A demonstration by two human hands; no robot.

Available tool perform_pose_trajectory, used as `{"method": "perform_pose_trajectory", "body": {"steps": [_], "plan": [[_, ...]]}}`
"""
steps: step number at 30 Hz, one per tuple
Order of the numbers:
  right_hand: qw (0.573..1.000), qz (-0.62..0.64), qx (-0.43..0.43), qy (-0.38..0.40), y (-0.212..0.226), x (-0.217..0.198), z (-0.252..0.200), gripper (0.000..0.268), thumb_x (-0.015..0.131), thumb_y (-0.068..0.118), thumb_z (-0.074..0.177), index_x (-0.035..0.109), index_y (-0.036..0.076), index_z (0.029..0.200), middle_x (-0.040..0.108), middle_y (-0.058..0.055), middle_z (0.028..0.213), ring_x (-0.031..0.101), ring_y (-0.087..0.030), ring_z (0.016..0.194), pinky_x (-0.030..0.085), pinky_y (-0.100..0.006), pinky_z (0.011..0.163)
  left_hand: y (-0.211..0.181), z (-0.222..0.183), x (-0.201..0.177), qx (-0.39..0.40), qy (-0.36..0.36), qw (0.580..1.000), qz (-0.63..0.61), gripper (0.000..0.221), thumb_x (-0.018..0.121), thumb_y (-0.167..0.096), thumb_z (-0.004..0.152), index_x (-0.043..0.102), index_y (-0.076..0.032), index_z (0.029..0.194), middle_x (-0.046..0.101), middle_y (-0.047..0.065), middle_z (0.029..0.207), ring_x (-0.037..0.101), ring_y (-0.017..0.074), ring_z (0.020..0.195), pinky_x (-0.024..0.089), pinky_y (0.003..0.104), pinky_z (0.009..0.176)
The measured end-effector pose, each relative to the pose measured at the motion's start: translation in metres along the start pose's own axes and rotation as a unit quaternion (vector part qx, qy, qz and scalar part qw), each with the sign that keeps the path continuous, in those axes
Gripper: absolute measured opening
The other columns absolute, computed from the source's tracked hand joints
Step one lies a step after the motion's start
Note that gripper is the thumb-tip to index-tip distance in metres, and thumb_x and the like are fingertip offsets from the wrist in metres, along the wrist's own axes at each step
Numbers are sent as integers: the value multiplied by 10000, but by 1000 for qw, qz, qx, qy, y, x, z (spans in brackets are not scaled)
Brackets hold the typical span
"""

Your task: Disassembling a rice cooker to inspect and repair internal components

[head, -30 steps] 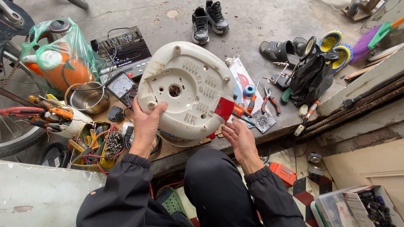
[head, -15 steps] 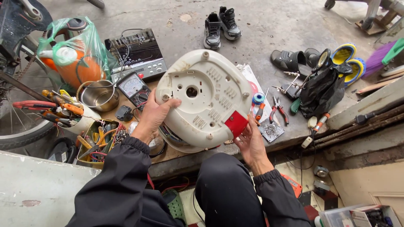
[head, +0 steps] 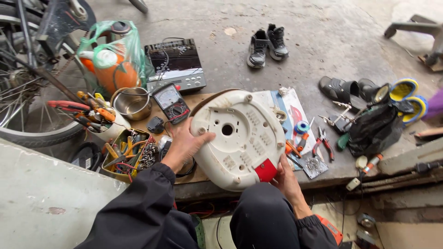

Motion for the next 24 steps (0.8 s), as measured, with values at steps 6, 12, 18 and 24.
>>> {"method": "perform_pose_trajectory", "body": {"steps": [6,12,18,24], "plan": [[1000,-26,-13,-1,10,9,-2,1075,453,824,994,577,-58,1596,542,-368,1638,403,-527,1611,267,-585,1343,3,3,-3,47,-15,994,101,1088,910,-769,698,642,-143,1547,569,230,1527,513,439,1505,389,514,1293],[998,-11,5,-60,6,-1,10,772,517,675,1000,723,76,1443,774,-165,1321,697,-309,1210,535,-447,1057,11,23,4,34,33,992,117,1132,789,-732,750,464,-137,1657,324,119,1775,331,321,1629,319,539,1311],[999,-14,33,-34,5,6,11,846,434,662,1021,677,42,1544,728,-237,1483,660,-407,1322,510,-518,1073,-1,21,0,38,25,997,68,1011,803,-661,731,550,-195,1592,580,80,1595,585,287,1437,482,466,1179],[999,0,27,-38,-12,-28,42,899,462,701,1012,711,-40,1456,718,-274,1456,637,-387,1344,497,-481,1140,-5,23,7,114,21,989,91,826,759,-684,759,612,-178,1396,636,31,1430,580,255,1368,479,459,1091]]}}
Point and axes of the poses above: each hand's wrist, its own z-axis towards the middle knuckle, its own x-axis out of the palm, y = z × x, the point moved 9 cm from there along z, towards the middle knuckle
